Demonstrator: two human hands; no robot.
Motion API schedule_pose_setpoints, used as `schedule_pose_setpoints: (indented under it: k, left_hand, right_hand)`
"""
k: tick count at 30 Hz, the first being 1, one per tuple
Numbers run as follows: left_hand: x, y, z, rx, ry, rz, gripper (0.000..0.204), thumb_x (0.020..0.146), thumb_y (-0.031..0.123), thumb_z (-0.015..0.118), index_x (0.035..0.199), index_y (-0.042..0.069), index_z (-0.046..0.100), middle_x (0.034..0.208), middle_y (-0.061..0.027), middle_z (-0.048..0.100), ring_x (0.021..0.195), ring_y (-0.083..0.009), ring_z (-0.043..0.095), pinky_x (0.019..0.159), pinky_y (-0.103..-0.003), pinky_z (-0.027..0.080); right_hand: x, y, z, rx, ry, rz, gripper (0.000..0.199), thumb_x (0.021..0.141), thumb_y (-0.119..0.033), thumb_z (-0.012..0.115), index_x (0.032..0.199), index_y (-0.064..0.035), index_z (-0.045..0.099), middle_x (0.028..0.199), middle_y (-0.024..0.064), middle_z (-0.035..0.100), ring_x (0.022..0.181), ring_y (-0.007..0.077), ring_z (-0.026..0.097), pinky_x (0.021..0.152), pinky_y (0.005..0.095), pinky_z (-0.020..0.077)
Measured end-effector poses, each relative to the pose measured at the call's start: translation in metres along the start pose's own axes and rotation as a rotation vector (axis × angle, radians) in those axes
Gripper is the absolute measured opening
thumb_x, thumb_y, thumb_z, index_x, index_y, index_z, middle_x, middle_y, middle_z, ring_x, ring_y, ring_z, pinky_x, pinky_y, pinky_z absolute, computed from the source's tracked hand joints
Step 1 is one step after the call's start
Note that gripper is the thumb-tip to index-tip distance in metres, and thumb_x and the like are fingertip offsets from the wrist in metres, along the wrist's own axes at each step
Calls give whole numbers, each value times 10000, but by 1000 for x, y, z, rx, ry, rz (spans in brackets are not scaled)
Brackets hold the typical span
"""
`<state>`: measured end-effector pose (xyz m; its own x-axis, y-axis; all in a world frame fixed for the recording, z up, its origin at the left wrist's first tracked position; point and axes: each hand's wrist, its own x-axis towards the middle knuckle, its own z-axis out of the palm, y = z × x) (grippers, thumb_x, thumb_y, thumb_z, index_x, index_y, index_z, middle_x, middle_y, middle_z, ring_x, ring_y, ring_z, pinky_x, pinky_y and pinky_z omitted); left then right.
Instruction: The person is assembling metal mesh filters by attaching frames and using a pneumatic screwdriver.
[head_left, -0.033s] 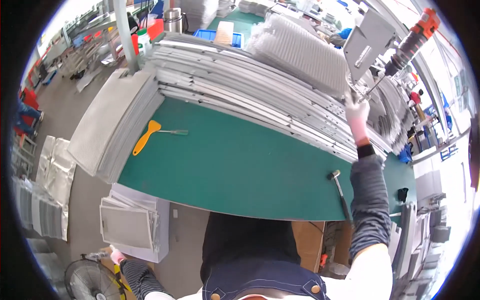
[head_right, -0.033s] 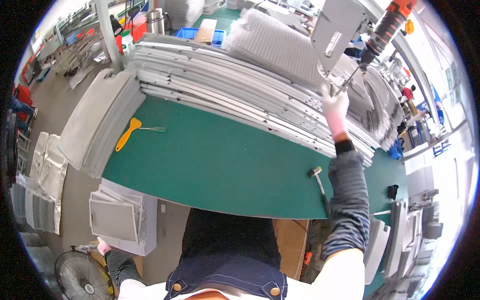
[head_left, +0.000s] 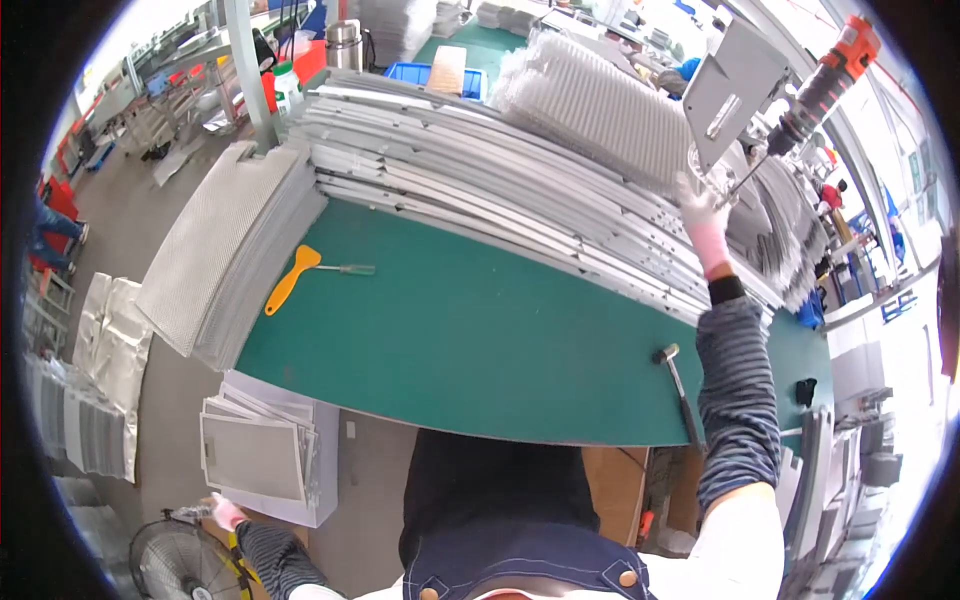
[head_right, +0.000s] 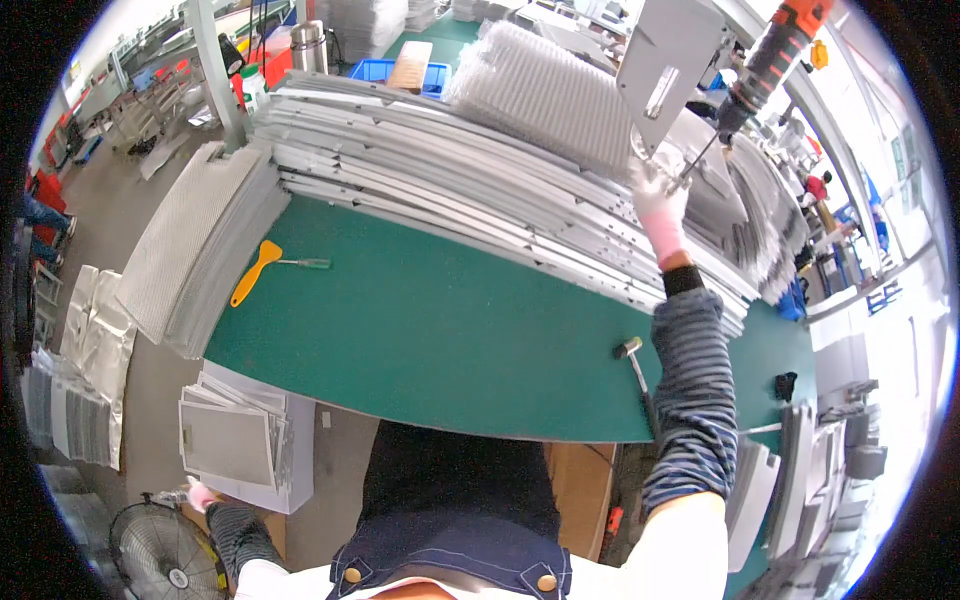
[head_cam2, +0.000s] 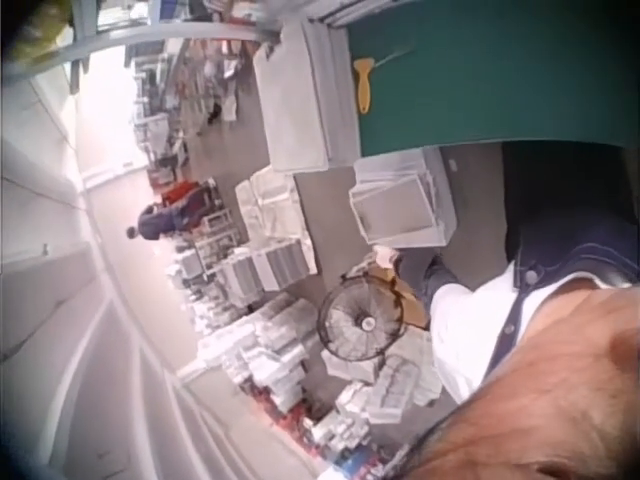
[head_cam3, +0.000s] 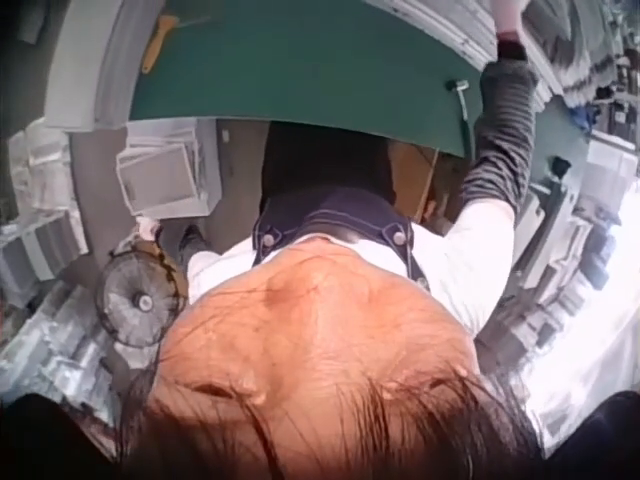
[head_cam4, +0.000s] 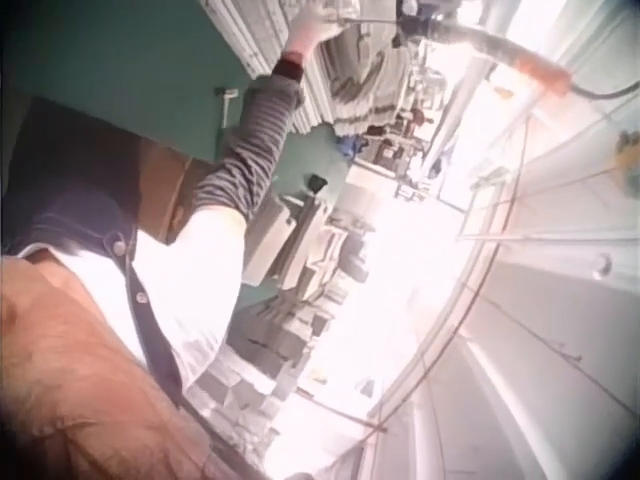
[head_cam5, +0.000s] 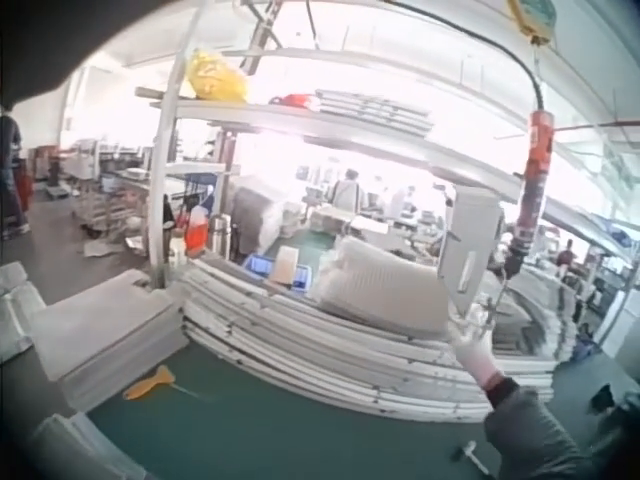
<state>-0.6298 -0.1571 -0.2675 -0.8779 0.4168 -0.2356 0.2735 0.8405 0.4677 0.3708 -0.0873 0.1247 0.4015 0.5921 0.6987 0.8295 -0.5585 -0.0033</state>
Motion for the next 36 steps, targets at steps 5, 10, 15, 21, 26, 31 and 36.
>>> schedule_pose_setpoints:
  k: [5,10,15,21,26,31,36]
  left_hand:
    - [-37,185,-130,-1353,-243,672,437,1013,256,472,1348,-24,502,1384,-207,491,1215,-261,521,1045,-361,403]
    - [-277,479,-182,-382,254,1573,231,920,119,557,1114,39,653,1110,-131,661,1044,-273,613,935,-356,458]
    - [-295,605,-85,449,-165,1403,642,819,487,656,1294,66,555,1272,-206,568,1162,-345,553,978,-432,442]
    - [-329,632,-7,637,-192,1424,742,809,507,649,1357,42,465,1326,-230,535,1233,-373,511,1030,-441,415]
    - [-310,626,0,365,-61,1498,640,851,416,596,1360,53,459,1235,-216,594,1167,-376,555,989,-463,441]
    - [-304,643,-44,164,98,1597,586,857,316,594,1363,48,466,1174,-251,596,1099,-391,572,976,-484,433]
    - [-296,633,-178,-603,746,1614,460,934,254,599,1291,-26,527,1286,-229,548,1222,-354,500,1083,-417,355]
  right_hand:
    - [38,-120,9,306,-200,-487,868,706,-307,785,1438,-68,383,1467,239,368,1344,399,355,1121,466,289]
    - [89,-54,26,398,-334,-526,798,629,-345,790,1310,-22,526,1318,205,515,1257,359,456,1076,423,346]
    - [114,-61,37,728,-648,-454,754,696,-331,782,1328,-12,520,1296,207,527,1248,333,488,1065,393,363]
    - [131,-30,15,248,-32,-611,417,824,-173,653,1199,-5,581,1148,197,612,1105,344,577,970,397,443]
    - [82,-59,10,196,-125,-726,282,809,-127,632,1068,-18,610,1049,166,638,1003,350,609,884,435,487]
    - [59,-87,7,204,-246,-702,515,702,-226,747,1156,-55,573,1273,192,508,1203,377,483,980,458,427]
    - [63,-69,26,451,-433,-446,949,648,-371,825,1424,-71,368,1471,252,259,1377,415,280,1111,493,302]
